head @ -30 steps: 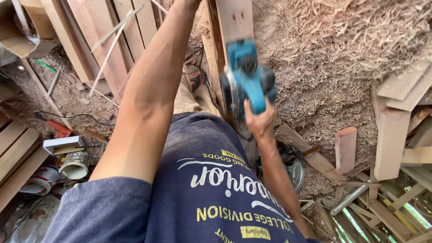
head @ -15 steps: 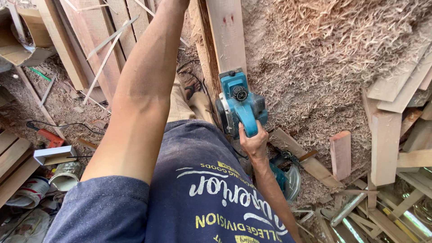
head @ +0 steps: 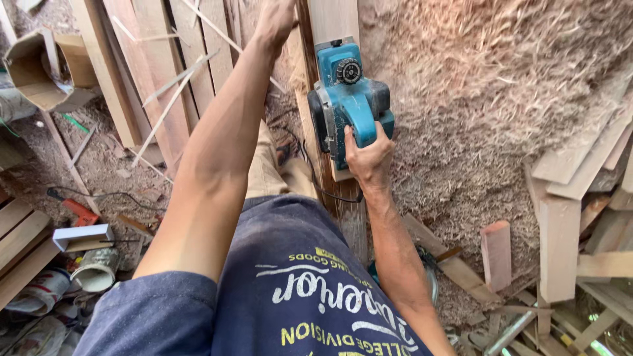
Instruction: The person uses an electric hand planer to smooth the surface of wooden planks laid on the workshop floor, steadying each plank with a foot or hand while pushing the planer along the wood. They lift and reposition planks between passes and later use a circular saw to cut a plank.
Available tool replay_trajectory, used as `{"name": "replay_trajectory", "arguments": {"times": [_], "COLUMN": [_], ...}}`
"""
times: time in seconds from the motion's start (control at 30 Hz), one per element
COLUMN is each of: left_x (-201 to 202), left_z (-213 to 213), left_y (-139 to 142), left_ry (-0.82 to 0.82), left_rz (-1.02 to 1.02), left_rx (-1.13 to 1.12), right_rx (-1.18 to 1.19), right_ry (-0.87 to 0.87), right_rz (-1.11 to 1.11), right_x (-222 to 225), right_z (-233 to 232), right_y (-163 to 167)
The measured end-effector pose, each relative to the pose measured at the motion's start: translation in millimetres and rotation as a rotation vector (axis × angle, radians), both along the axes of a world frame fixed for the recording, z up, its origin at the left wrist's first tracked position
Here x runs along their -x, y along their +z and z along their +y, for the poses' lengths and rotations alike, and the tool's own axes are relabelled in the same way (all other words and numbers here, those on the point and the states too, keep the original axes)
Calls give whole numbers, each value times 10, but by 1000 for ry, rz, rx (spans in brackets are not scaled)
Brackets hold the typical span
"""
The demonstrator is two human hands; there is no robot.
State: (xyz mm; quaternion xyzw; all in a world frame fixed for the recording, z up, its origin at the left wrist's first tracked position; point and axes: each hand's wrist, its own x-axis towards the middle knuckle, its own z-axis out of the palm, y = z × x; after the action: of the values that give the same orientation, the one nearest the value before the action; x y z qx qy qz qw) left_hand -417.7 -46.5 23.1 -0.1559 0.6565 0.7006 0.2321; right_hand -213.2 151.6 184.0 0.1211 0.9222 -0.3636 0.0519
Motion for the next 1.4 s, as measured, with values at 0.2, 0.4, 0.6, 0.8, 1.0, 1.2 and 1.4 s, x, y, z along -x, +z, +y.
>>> {"name": "replay_trajectory", "arguments": {"times": [0.2,0.4,0.6,0.8,1.0,1.2,1.4], "left_x": [-332,-765,-679,-194,238,310,-212], "left_z": [-179,-309,-461,-787,-977,-602,310], "left_y": [-27,-210,-200,-57,27,110,113], "left_ry": [126,159,46,70,119,156,-69], "left_rz": [-175,-359,-366,-407,-258,-136,375], "left_rx": [-117,-206,-180,-101,-101,247,745], "right_rx": [14,14,29,109,217,225,75], "right_ry": [6,11,59,100,46,-134,-338], "right_rz": [33,101,183,208,85,-148,-239], "right_x": [779,1717,2728,3657,3527,1887,-605], "right_z": [-171,-377,-601,-779,-778,-577,-278], "right_y": [-4,-33,-105,-267,-182,61,293]}}
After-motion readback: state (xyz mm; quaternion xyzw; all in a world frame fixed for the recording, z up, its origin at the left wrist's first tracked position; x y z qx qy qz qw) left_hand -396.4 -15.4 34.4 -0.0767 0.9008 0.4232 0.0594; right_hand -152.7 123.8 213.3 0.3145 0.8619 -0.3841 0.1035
